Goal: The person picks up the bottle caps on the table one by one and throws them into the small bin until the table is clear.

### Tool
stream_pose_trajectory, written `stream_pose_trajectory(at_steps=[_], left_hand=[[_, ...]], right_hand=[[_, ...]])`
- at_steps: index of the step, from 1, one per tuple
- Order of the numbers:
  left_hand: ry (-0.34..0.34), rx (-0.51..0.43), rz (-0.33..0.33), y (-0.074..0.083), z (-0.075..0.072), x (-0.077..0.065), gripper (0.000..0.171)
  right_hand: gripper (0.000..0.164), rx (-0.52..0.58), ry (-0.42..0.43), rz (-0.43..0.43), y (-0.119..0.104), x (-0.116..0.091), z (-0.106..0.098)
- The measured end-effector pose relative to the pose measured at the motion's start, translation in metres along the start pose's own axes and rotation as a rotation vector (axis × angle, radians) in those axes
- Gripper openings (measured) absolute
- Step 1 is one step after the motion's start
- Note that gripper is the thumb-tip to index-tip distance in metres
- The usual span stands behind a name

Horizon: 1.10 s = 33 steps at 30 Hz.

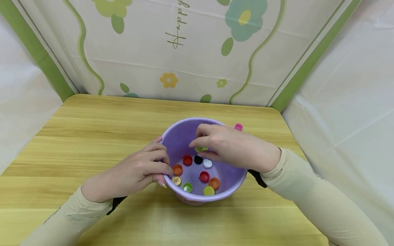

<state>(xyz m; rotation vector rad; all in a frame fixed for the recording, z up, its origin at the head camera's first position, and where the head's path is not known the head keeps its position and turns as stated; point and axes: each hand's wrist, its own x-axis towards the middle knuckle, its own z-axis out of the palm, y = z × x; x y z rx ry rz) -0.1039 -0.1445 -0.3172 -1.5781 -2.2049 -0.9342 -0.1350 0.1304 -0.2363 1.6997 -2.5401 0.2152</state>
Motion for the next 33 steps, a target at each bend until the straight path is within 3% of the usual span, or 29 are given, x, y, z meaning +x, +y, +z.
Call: stream_pose_trajectory(at_steps=[13,22,33], left_hand=[[0.018,0.006,0.021,0.0,0.001,0.0,0.031],[-0.006,0.004,-0.021,-0.001,0.002,-0.001,0.037],[-0.002,0.003,-0.022,-0.001,0.002,-0.001,0.036]], right_hand=[[0.023,0.016,-0.011,0.002,-0.003,0.001,0.002],[0.046,0.054,-0.036,0.036,0.001,0.0,0.002],[0.035,0.026,0.052,0.022,0.012,-0.007,-0.009]])
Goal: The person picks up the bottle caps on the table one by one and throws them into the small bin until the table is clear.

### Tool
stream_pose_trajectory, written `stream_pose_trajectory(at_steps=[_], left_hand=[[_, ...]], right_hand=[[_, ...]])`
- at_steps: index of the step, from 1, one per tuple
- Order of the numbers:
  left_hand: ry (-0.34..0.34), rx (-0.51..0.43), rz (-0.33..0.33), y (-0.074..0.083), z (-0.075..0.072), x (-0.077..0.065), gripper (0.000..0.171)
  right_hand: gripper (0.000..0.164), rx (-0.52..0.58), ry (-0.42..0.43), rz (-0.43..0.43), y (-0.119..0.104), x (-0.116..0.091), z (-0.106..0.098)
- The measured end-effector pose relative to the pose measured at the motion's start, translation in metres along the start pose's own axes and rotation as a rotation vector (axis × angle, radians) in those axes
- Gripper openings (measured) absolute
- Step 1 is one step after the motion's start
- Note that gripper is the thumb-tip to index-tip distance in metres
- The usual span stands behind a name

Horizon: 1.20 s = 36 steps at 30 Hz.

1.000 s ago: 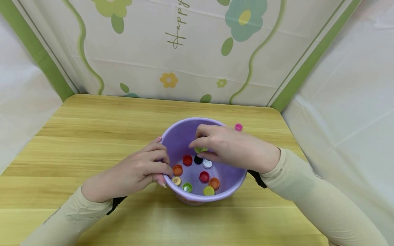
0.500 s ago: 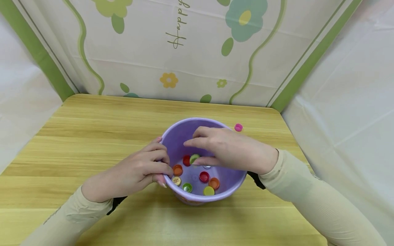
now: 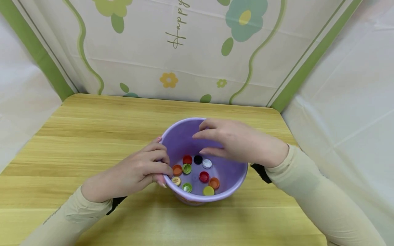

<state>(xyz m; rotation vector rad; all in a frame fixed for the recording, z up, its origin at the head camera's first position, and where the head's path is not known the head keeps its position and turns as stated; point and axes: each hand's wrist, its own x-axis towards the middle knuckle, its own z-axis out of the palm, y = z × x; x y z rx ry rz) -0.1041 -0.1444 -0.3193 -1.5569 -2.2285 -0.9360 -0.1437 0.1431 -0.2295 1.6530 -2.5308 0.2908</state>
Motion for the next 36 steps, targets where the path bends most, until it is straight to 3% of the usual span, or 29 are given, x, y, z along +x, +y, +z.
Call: stream_pose_trajectory(at_steps=[9,15,18,22,27,31,36], left_hand=[[0.025,-0.005,0.05,0.0,-0.001,0.008,0.031],[0.013,-0.026,0.074,-0.002,0.007,0.014,0.029],[0.008,-0.029,0.066,-0.003,0.008,0.016,0.031],[0.01,-0.019,0.059,-0.002,0.006,0.016,0.031],[0.003,-0.018,0.057,-0.001,0.004,0.017,0.031],[0.009,-0.013,0.049,0.001,0.002,0.015,0.032],[0.023,0.005,0.054,0.004,-0.001,0.009,0.03]], right_hand=[[0.032,-0.051,0.21,0.068,0.038,-0.025,-0.037],[0.026,-0.075,0.212,0.238,0.075,-0.057,-0.043],[0.023,-0.03,0.167,0.352,0.101,-0.069,-0.03],[0.021,0.069,0.061,0.511,0.138,-0.08,0.001],[0.031,0.189,-0.081,0.658,0.173,-0.096,0.042],[0.047,0.218,-0.144,0.701,0.192,-0.098,0.066],[0.058,0.227,-0.207,0.674,0.205,-0.093,0.096]])
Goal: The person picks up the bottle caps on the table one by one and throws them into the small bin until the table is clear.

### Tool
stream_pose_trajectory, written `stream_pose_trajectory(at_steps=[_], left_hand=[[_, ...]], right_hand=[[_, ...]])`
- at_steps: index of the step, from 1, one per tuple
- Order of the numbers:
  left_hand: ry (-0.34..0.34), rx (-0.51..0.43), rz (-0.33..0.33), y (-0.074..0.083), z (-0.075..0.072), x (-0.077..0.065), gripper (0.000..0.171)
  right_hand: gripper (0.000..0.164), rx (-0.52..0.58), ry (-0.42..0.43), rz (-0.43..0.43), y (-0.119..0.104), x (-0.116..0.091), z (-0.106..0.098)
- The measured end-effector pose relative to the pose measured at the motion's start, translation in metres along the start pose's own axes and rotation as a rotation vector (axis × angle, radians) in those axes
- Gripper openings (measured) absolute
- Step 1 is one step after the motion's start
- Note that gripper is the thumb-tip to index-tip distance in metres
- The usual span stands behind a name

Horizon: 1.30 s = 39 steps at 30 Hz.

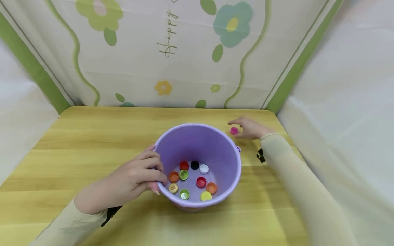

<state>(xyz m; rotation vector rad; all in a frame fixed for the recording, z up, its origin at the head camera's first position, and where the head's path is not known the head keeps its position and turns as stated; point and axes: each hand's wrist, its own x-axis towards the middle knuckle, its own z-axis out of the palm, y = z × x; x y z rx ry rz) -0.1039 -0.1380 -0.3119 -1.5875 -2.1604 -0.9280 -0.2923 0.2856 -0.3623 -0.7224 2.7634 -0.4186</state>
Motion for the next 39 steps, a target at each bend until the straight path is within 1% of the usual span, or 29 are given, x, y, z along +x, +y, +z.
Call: stream_pose_trajectory(at_steps=[3,5,7,11,14,19,22,27,31,33,37,39], left_hand=[[0.015,0.007,0.025,0.001,0.001,-0.002,0.027],[0.021,0.003,0.029,0.001,0.001,-0.001,0.027],[0.028,-0.004,0.037,0.001,0.002,0.0,0.027],[0.044,-0.008,0.044,0.0,0.003,0.001,0.027],[0.054,0.0,0.047,0.0,0.004,0.001,0.028],[0.062,-0.001,0.057,-0.001,0.004,0.002,0.028],[0.062,-0.003,0.058,-0.001,0.005,0.002,0.028],[0.061,0.0,0.056,-0.001,0.005,0.002,0.027],[0.06,0.0,0.058,-0.001,0.005,0.002,0.028],[0.058,0.002,0.057,-0.001,0.004,0.002,0.028],[0.059,0.002,0.055,-0.002,0.006,0.001,0.028],[0.061,-0.001,0.055,-0.002,0.006,0.001,0.028]], right_hand=[[0.062,0.02,-0.037,-0.004,0.005,0.008,0.012],[0.059,0.026,-0.045,-0.001,0.006,0.012,0.016],[0.053,0.02,-0.039,0.01,0.007,0.014,0.018],[0.032,0.012,-0.026,0.026,0.008,0.016,0.017],[0.024,0.029,-0.023,0.043,0.009,0.017,0.018],[0.023,0.061,0.011,0.074,0.016,0.014,0.022],[0.022,0.059,0.032,0.072,0.021,0.01,0.025],[0.021,0.068,0.042,0.091,0.024,0.005,0.026],[0.023,0.073,0.053,0.111,0.021,0.0,0.022],[0.026,0.068,0.071,0.107,0.018,-0.003,0.016],[0.027,0.049,0.132,0.06,0.007,-0.011,-0.002],[0.024,0.044,0.176,0.011,-0.002,-0.016,-0.014]])
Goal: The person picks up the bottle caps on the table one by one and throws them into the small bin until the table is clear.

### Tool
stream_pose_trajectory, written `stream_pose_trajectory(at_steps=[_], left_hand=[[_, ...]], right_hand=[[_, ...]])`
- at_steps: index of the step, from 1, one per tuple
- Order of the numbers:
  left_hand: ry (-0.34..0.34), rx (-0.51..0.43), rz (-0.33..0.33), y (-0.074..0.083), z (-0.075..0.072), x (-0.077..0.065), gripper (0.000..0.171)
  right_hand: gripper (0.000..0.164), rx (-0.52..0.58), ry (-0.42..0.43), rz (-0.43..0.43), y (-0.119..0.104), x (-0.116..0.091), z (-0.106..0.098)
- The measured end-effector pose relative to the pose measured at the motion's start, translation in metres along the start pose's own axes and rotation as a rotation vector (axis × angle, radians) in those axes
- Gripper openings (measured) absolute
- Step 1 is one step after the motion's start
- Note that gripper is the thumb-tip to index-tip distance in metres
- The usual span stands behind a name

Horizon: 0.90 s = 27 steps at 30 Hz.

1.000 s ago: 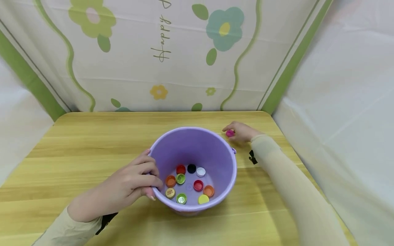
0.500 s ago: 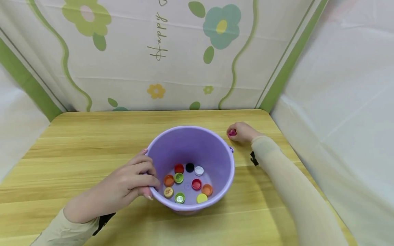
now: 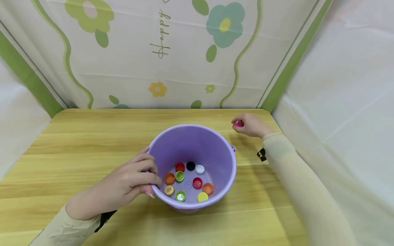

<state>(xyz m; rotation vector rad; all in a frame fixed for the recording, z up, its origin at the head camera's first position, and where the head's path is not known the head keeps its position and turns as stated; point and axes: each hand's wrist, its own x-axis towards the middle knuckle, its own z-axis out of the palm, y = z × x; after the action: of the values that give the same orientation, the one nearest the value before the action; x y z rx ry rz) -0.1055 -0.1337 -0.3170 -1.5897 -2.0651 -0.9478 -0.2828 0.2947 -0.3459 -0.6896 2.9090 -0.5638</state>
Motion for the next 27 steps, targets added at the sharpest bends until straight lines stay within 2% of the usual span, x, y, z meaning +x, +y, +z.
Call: stream_pose_trajectory(at_steps=[5,8,13,17,21,24,27], left_hand=[[-0.002,-0.007,-0.006,0.0,-0.001,-0.002,0.028],[-0.017,-0.008,-0.019,0.0,-0.002,-0.003,0.027],[-0.047,-0.01,-0.05,0.001,-0.004,-0.004,0.028],[-0.053,-0.012,-0.057,0.002,-0.003,-0.003,0.028],[-0.046,-0.011,-0.055,0.002,-0.003,-0.003,0.029],[-0.04,-0.007,-0.049,0.002,-0.003,-0.004,0.029],[-0.045,-0.005,-0.055,0.002,-0.003,-0.004,0.029]], right_hand=[[0.022,-0.033,0.139,-0.108,-0.037,-0.01,-0.033],[0.021,-0.059,0.213,-0.145,-0.061,-0.019,-0.051],[0.018,-0.122,0.305,-0.262,-0.098,-0.036,-0.07],[0.019,-0.13,0.375,-0.446,-0.124,-0.047,-0.076],[0.021,-0.134,0.404,-0.624,-0.149,-0.054,-0.075],[0.021,-0.151,0.392,-0.685,-0.165,-0.059,-0.071],[0.021,-0.17,0.37,-0.705,-0.177,-0.063,-0.068]])
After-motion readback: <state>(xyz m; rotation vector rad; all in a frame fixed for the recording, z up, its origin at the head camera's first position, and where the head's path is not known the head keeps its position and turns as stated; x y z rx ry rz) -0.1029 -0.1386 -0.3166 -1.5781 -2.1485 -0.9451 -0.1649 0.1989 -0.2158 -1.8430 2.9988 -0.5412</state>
